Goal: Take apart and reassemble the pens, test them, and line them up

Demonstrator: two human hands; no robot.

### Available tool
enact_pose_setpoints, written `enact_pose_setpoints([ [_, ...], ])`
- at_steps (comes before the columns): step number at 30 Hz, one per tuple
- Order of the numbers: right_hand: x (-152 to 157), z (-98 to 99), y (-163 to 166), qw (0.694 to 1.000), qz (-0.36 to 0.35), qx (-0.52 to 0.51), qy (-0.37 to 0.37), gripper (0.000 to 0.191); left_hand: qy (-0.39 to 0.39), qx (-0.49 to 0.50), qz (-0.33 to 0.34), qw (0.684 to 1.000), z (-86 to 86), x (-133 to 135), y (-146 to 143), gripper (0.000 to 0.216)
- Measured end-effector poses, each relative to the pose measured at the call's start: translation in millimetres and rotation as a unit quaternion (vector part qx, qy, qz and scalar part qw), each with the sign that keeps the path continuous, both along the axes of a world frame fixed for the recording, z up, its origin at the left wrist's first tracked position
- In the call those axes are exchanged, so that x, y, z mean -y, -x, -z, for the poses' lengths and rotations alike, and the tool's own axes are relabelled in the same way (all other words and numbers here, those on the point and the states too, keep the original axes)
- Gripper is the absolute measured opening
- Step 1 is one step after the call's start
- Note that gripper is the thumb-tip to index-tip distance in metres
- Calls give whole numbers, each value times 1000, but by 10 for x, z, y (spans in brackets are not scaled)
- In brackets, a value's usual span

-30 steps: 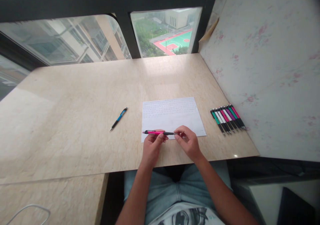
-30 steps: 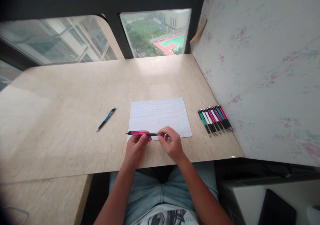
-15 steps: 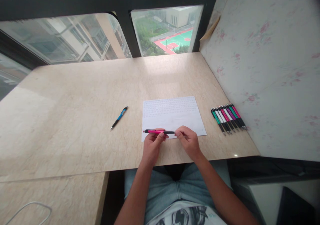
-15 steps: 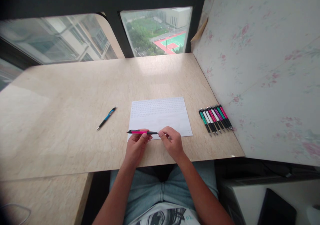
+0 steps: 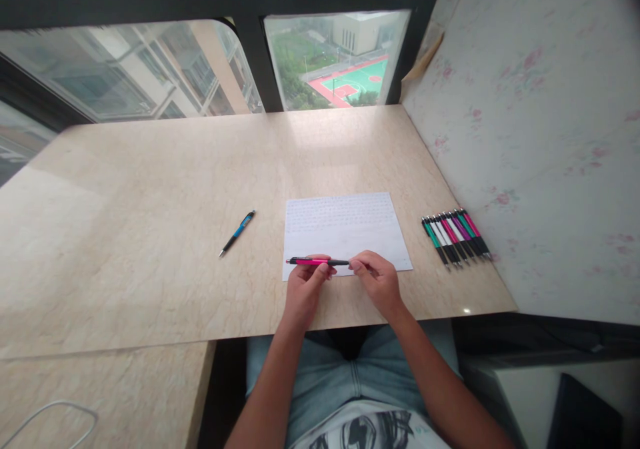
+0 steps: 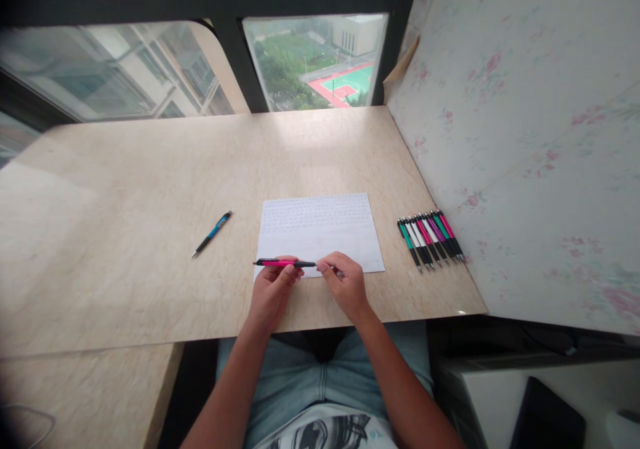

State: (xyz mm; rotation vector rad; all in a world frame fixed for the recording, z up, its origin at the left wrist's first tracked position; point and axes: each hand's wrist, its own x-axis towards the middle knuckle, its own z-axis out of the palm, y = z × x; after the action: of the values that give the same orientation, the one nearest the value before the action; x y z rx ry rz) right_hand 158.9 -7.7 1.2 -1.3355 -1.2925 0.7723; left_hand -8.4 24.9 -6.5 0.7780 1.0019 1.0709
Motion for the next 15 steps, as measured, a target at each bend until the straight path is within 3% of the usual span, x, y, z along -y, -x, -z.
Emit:
enact_pose_setpoints([
  [6, -1, 41, -54, 998, 40, 11, 37, 35, 33, 80, -67, 994, -37, -12, -37, 25],
  [9, -98, 5, -92, 995, 51, 83, 29, 30, 52, 135, -97, 985, -56, -35, -38, 26],
  [15, -530, -113, -2, 963, -16, 269, 17, 17, 66, 191, -108, 973, -68, -60, -6, 25],
])
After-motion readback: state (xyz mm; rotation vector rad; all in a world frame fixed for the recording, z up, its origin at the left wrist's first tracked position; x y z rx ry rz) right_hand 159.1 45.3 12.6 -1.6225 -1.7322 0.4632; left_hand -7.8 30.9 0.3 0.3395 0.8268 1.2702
